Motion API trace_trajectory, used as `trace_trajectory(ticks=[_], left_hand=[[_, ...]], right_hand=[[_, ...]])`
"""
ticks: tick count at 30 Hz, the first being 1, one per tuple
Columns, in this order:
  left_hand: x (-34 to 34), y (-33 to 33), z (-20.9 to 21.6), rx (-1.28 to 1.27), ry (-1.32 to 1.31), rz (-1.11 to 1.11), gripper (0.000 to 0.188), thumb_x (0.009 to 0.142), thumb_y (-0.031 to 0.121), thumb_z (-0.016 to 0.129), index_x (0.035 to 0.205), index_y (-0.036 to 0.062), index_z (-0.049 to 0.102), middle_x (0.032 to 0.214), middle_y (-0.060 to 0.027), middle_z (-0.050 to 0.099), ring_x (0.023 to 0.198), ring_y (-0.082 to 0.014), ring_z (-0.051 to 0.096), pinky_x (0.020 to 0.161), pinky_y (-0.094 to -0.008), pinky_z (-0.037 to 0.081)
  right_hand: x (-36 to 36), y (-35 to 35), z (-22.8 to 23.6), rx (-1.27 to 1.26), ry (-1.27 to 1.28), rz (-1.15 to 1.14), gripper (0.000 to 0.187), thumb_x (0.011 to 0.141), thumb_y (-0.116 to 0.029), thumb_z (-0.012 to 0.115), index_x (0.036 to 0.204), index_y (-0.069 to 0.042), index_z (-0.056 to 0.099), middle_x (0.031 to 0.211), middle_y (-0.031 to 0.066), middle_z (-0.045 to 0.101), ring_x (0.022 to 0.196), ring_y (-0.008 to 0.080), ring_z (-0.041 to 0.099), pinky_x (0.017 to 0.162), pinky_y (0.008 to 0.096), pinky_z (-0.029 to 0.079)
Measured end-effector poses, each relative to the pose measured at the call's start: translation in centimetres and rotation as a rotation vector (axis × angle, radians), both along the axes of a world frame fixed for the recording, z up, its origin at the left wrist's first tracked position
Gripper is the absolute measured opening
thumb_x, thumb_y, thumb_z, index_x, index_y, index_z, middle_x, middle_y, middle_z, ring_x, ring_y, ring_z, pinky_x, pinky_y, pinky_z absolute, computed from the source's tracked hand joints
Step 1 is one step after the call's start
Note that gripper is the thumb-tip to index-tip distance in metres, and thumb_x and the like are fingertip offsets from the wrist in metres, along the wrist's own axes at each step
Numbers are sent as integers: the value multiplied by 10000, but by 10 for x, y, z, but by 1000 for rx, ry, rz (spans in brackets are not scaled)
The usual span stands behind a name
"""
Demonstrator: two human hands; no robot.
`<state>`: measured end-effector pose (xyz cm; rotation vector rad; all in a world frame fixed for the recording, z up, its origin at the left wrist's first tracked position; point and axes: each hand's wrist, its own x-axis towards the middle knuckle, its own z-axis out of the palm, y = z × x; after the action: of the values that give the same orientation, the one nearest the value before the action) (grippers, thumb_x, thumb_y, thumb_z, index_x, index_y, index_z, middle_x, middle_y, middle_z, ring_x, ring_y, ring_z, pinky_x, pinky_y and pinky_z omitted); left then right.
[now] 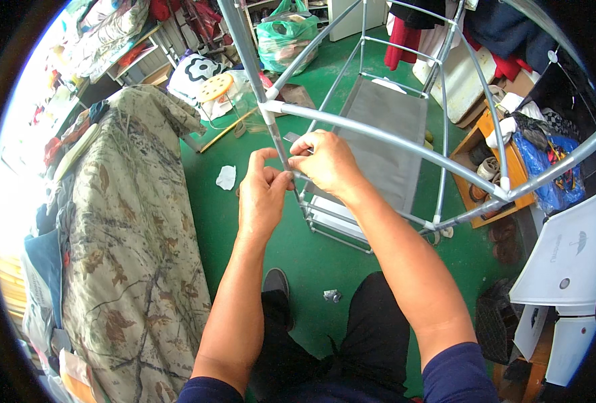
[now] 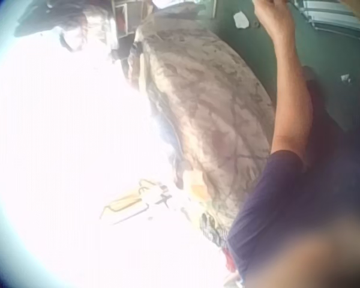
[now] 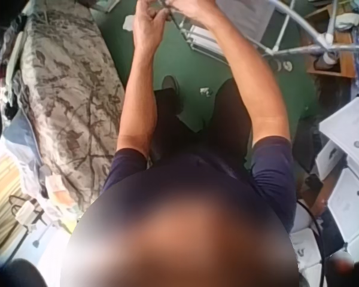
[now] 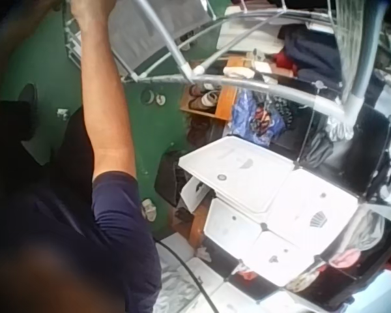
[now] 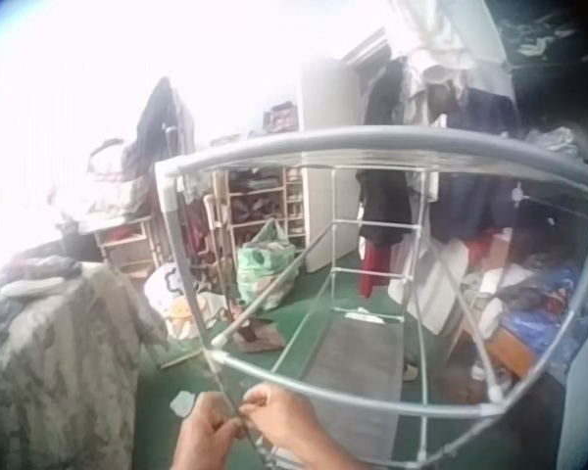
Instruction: The person assembles a metal shelving unit by connecting metal poles and securing joints with tape. They handle the frame, apply tape to joints, and use a small tool to tighten connections.
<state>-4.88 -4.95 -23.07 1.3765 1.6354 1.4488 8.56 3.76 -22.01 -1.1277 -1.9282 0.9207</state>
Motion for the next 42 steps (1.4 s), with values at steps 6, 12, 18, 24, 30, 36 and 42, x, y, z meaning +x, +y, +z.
trace_trajectory(ticks=[6,12,18,24,30,36,42], left_hand=[[-19,4,3,-61,10,-220,241,939,-19,617,1173,13,663,714,22,616,637,-36,486,565,-215,359],[-21,6,-6,-83,-77,-196,162,938,-1,636,1083,22,703,752,35,617,661,-35,498,582,-204,356],[2,3,-15,2,-47,40,114,935,32,667,1035,1,712,810,-16,695,724,-70,624,651,-223,481],[27,-3,-18,2,-24,291,62,950,35,679,986,-5,709,811,-32,718,729,-79,654,675,-223,512],[38,-8,-17,35,188,431,84,921,137,727,912,56,707,768,-56,735,671,-145,703,641,-305,542],[36,-12,-22,27,476,472,132,937,179,718,904,58,678,733,-88,717,660,-211,712,631,-337,534],[34,-29,-23,-32,515,276,137,931,164,713,915,38,662,753,-99,723,668,-206,698,627,-341,529]], right_hand=[[9,-14,7,57,90,-167,170,813,-172,770,921,-43,751,878,141,753,815,300,730,746,410,556],[36,-26,7,104,171,-203,133,848,-140,729,917,-27,742,846,122,727,749,256,704,699,373,536],[42,-35,14,87,124,-239,114,858,-108,752,930,-21,737,909,100,709,765,190,682,716,323,545],[35,-34,7,288,90,-271,88,862,-101,738,889,-20,715,872,100,694,714,215,662,683,355,529],[37,-33,5,309,60,-256,88,864,-95,731,898,-17,710,869,107,692,713,238,661,683,369,529],[37,-32,4,326,52,-254,82,877,-93,707,921,-25,720,904,126,697,760,290,675,711,394,531],[40,-30,2,375,32,-224,140,900,-136,642,990,-63,720,985,155,674,871,383,672,765,482,527]])
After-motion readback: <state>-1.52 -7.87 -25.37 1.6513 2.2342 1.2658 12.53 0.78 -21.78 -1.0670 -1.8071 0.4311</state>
